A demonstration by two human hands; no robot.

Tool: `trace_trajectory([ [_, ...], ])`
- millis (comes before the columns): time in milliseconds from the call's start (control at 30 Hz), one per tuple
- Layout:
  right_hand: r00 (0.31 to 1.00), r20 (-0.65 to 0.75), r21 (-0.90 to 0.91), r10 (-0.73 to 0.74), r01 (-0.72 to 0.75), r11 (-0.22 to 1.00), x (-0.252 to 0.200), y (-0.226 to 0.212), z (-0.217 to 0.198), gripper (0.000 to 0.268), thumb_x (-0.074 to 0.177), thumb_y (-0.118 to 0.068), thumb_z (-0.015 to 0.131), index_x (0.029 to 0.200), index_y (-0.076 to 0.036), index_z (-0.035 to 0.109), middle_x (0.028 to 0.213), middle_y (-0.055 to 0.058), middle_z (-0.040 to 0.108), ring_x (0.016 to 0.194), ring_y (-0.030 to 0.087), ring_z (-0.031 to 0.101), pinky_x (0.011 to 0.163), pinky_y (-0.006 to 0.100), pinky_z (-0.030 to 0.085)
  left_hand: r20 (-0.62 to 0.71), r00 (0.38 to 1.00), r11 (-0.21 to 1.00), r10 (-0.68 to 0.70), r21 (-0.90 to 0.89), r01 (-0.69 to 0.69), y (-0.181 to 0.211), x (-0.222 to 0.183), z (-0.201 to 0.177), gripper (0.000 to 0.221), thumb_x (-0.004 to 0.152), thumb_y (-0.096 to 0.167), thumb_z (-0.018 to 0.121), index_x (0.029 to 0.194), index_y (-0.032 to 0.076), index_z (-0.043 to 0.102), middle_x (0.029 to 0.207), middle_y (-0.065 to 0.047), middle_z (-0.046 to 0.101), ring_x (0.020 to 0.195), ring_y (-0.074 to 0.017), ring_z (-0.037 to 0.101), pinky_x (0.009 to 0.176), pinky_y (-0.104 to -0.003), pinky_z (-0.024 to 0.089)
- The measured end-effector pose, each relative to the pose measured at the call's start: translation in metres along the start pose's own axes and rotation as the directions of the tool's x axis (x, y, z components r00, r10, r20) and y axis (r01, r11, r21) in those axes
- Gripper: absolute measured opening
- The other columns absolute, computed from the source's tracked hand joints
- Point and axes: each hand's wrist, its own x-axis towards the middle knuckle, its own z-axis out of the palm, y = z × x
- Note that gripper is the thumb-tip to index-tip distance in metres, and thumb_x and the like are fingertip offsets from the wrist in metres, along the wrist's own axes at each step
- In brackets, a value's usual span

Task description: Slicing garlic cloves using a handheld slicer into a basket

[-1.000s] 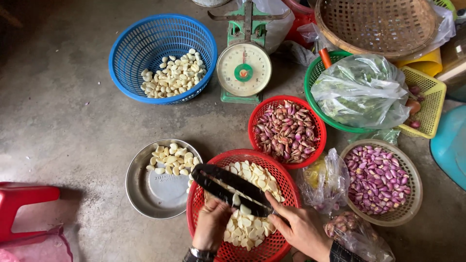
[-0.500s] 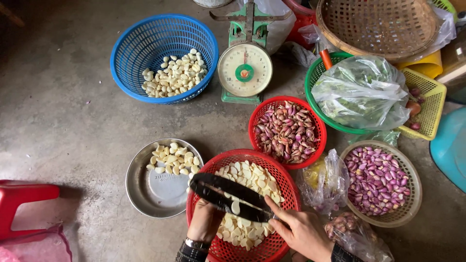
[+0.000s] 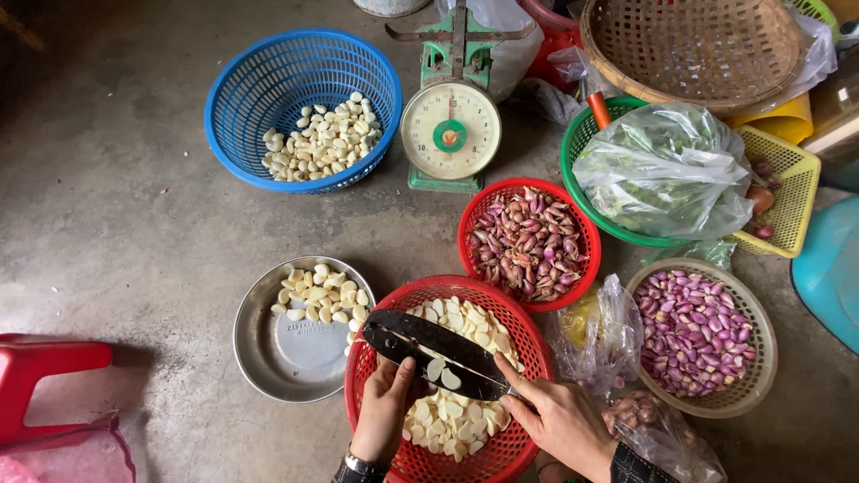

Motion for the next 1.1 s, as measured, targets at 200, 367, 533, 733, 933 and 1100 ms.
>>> trace_trajectory([
  [200, 1.0, 0.013, -0.05, -0.017, 0.018, 0.999, -0.005, 0.002, 0.007, 0.062, 0.097, -0.039, 0.063, 0.156, -0.03, 0.043, 0.057, -0.005, 0.058, 0.042, 0.015, 0.052, 0.042, 0.038, 0.044, 0.085, 0.996, 0.917, -0.029, -0.395, 0.06, 0.01, 0.006, -0.001, 0.017, 0.099, 0.008, 0.061, 0.106, -0.005, 0.068, 0.097, -0.023, 0.076, 0.091, -0.0309, 0.072, 0.09, -0.041, 0.055],
  [367, 0.997, -0.032, -0.071, -0.069, 0.067, 0.995, -0.004, 0.006, 0.009, 0.062, 0.096, -0.038, 0.065, 0.154, -0.029, 0.045, 0.055, -0.004, 0.057, 0.039, 0.016, 0.05, 0.042, 0.038, 0.045, -0.055, 0.985, 0.929, -0.163, -0.346, 0.134, -0.003, 0.009, -0.008, 0.016, 0.095, -0.005, 0.062, 0.11, -0.009, 0.063, 0.109, -0.026, 0.075, 0.096, -0.0329, 0.071, 0.092, -0.043, 0.059],
  [533, 0.99, -0.093, -0.095, -0.106, 0.097, 0.991, -0.005, 0.013, 0.012, 0.063, 0.096, -0.037, 0.067, 0.154, -0.029, 0.044, 0.058, -0.004, 0.056, 0.042, 0.015, 0.054, 0.046, 0.039, 0.052, -0.033, 0.991, 0.983, -0.129, -0.135, 0.124, -0.001, 0.005, -0.006, 0.025, 0.097, 0.011, 0.064, 0.115, -0.004, 0.063, 0.099, -0.021, 0.074, 0.082, -0.0286, 0.069, 0.078, -0.04, 0.06],
  [733, 0.959, -0.222, -0.166, -0.175, 0.139, 0.976, -0.006, 0.024, 0.012, 0.064, 0.094, -0.035, 0.069, 0.152, -0.027, 0.046, 0.061, -0.005, 0.055, 0.043, 0.01, 0.051, 0.047, 0.032, 0.054, 0.301, 0.953, 0.858, -0.027, 0.496, -0.132, 0.005, 0.006, -0.016, 0.064, 0.099, 0.052, 0.041, 0.091, 0.002, 0.08, 0.097, -0.012, 0.083, 0.095, -0.0222, 0.077, 0.093, -0.032, 0.058],
  [933, 0.973, -0.222, -0.122, 0.06, -0.088, 0.989, -0.017, 0.038, 0.008, 0.068, 0.088, -0.041, 0.071, 0.152, -0.035, 0.047, 0.054, -0.004, 0.061, 0.042, 0.011, 0.051, 0.048, 0.036, 0.049, -0.074, 0.971, 0.306, 0.228, 0.952, 0.001, 0.013, 0.142, -0.113, 0.02, 0.099, 0.013, 0.062, 0.118, 0.017, 0.066, 0.112, -0.003, 0.07, 0.084, -0.0141, 0.068, 0.06, -0.025, 0.06],
  [1100, 0.964, -0.214, -0.074, 0.157, -0.176, 0.982, -0.014, 0.044, 0.009, 0.067, 0.087, -0.04, 0.07, 0.151, -0.038, 0.049, 0.057, 0.005, 0.065, 0.045, 0.019, 0.055, 0.057, 0.04, 0.048, 0.048, 0.902, -0.156, 0.429, 0.987, 0.022, 0.036, 0.231, -0.184, 0.039, 0.099, 0.027, 0.054, 0.137, 0.031, 0.062, 0.128, -0.012, 0.057, 0.11, -0.0368, 0.055, 0.091, -0.058, 0.05],
])
